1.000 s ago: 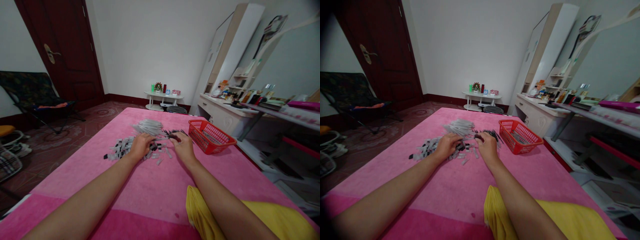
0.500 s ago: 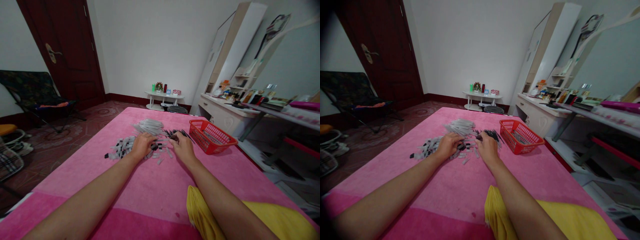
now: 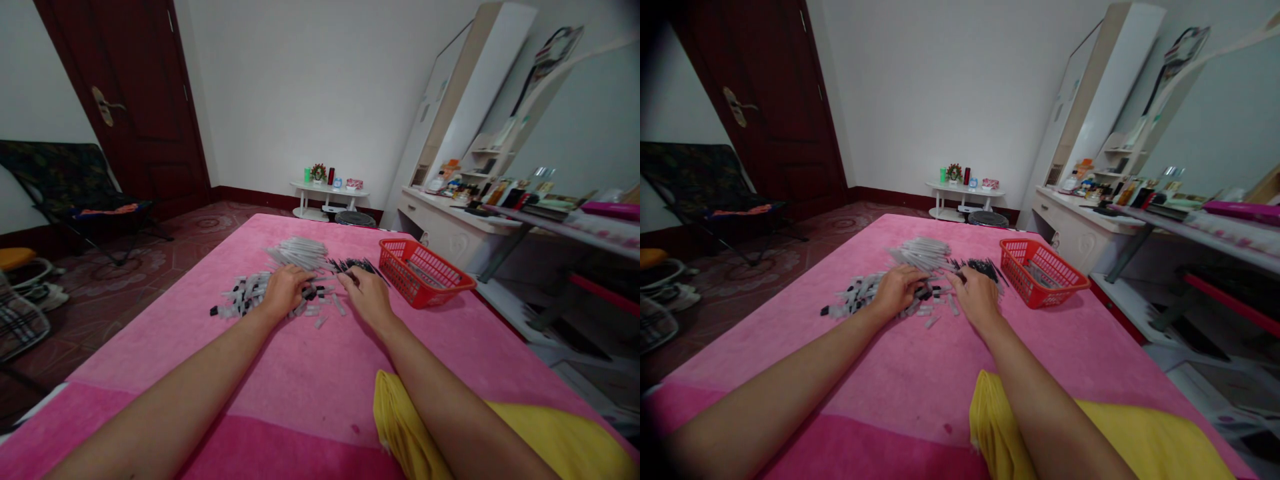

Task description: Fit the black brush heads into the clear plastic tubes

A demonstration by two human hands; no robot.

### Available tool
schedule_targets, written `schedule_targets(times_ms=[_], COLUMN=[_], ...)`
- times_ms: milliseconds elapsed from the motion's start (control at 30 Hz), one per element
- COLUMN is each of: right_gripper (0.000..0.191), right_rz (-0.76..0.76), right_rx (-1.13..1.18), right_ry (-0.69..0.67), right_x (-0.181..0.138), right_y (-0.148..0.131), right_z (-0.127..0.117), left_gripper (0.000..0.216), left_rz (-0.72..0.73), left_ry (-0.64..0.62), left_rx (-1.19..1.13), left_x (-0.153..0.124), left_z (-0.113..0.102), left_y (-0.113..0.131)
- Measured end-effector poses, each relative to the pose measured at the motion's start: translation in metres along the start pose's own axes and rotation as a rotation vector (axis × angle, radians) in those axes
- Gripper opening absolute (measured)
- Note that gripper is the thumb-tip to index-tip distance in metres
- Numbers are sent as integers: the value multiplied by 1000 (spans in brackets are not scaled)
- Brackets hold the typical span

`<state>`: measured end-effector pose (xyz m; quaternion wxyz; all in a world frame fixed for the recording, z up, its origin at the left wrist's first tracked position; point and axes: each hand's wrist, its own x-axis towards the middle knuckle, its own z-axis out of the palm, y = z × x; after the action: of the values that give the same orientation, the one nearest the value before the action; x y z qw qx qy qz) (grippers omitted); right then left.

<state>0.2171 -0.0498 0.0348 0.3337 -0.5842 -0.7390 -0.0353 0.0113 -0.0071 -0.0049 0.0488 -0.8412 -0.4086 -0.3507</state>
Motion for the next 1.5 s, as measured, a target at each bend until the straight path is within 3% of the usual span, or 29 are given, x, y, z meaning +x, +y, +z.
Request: schedule_targets(times_ms=[67, 233, 400, 500, 667, 767, 900, 1033, 1133, 1233, 1367, 1500], right_gripper=[29, 44, 23, 36, 30, 39, 54, 51, 33, 10, 22, 14], right_rz=[-33, 26, -33, 32, 5, 34, 125, 138, 51, -195, -492, -543], right_rx=[27, -13, 8, -60, -74, -97, -9, 79, 99, 191, 245, 254], right_ry=[21, -18, 11, -40, -11, -64, -145, -79, -75, -281, -551, -613], right_x=[0, 0, 0, 0, -1, -1, 1, 2, -1, -6, -13, -14], right_y=[-1, -3, -4, -4, -4, -5, -4, -3, -6, -13, -20, -21], right_z=[0, -1, -2, -2, -1, -2, -2, 0, 3, 7, 11, 14], left_gripper=[27, 26, 26, 25, 25, 25, 25, 26, 24, 22, 24, 43], left_rz=[4, 11, 1, 7, 8, 24, 27, -14, -117, -277, -397, -517], left_ry=[-4, -16, -18, -25, -24, -26, -22, 4, 70, 195, 329, 413], left_rx=[0, 2, 7, 14, 15, 9, 0, -6, -58, -216, -555, -849], left_x=[0, 0, 0, 0, 0, 0, 0, 0, 0, 0, 4, 10], left_z=[0, 0, 0, -1, -1, 0, 1, 1, 4, 8, 10, 7], left_y=[0, -1, -1, -1, 0, 0, -1, -2, -6, -10, -12, -9])
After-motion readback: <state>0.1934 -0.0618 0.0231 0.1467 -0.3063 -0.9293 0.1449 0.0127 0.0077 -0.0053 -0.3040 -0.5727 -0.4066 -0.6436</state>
